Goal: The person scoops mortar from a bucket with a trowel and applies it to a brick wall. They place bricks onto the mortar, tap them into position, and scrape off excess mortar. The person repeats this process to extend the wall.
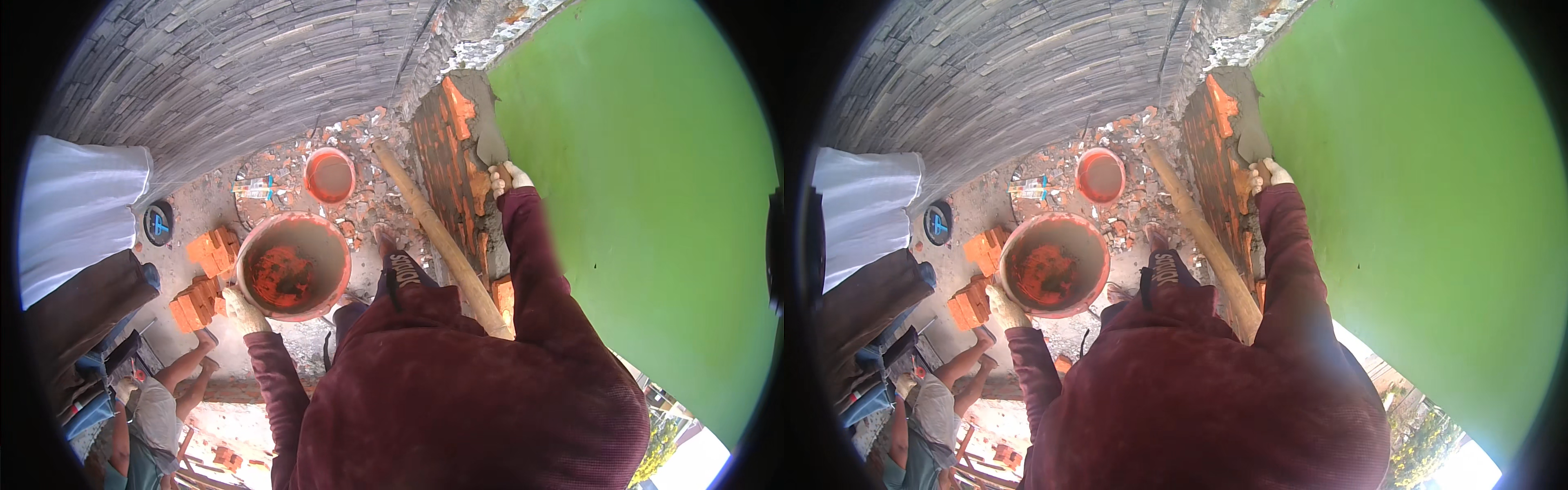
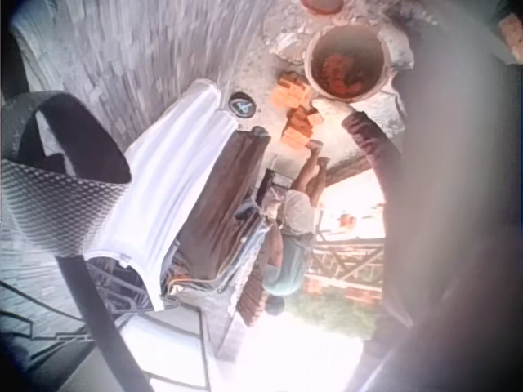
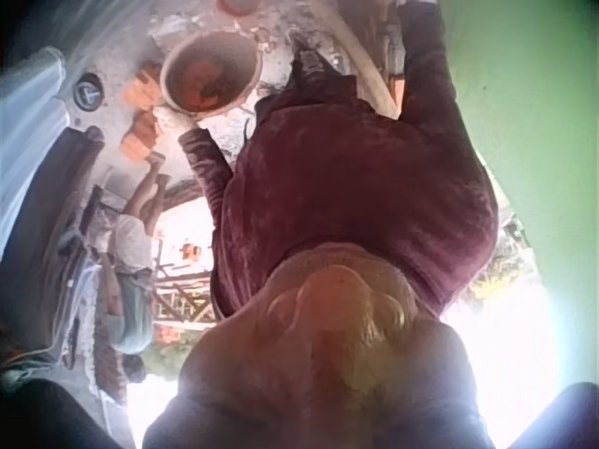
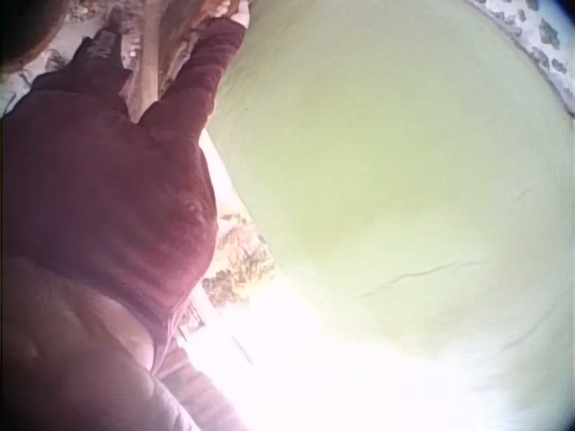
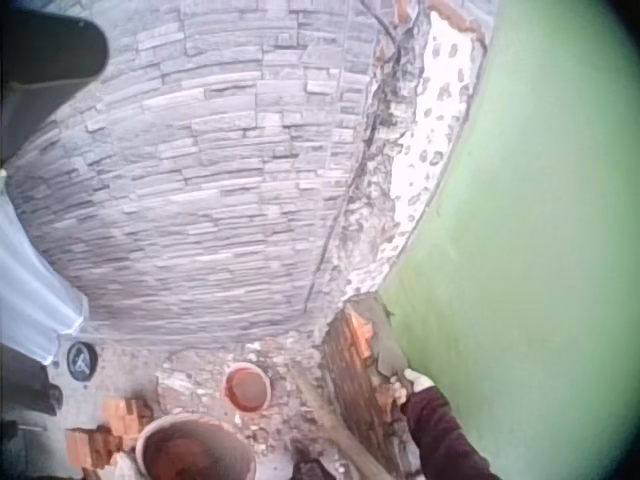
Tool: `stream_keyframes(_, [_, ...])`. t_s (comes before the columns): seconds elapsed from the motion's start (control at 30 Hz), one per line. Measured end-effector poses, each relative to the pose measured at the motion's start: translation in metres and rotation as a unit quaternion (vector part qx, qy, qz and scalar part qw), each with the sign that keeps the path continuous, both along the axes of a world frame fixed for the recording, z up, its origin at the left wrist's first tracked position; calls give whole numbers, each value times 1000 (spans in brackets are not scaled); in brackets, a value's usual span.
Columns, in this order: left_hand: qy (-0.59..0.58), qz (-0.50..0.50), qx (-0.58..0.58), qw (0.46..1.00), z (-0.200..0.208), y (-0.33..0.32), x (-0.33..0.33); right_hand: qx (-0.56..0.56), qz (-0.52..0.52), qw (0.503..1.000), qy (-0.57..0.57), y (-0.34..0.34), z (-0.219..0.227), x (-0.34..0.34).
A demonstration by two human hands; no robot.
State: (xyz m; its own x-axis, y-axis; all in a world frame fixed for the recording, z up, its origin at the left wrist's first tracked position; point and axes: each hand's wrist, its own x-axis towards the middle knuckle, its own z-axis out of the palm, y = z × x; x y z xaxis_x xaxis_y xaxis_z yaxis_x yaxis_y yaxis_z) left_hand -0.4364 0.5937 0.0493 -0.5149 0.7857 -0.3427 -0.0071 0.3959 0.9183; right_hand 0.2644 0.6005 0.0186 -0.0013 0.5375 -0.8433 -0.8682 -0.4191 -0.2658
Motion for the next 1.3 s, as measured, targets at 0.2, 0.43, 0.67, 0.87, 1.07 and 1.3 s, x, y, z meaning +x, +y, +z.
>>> stream_keyframes(0.2, [-71,-48,18,996,47,38,32,-67,104,962,-242,-79,84,-57])
stream_keyframes(0.43, [61,-201,142,967,122,53,39,159,528,711,-438,-118,270,-217])
stream_keyframes(0.67, [359,-365,329,794,161,44,9,338,479,129,-799,-70,211,-412])
stream_keyframes(0.87, [469,-302,366,745,191,24,-43,318,622,95,-709,-111,232,-434])
stream_keyframes(1.07, [391,-334,385,767,212,20,-50,406,430,36,-805,-103,247,-471])
stream_keyframes(1.3, [391,-320,366,781,214,17,-47,364,499,98,-780,-117,252,-444])
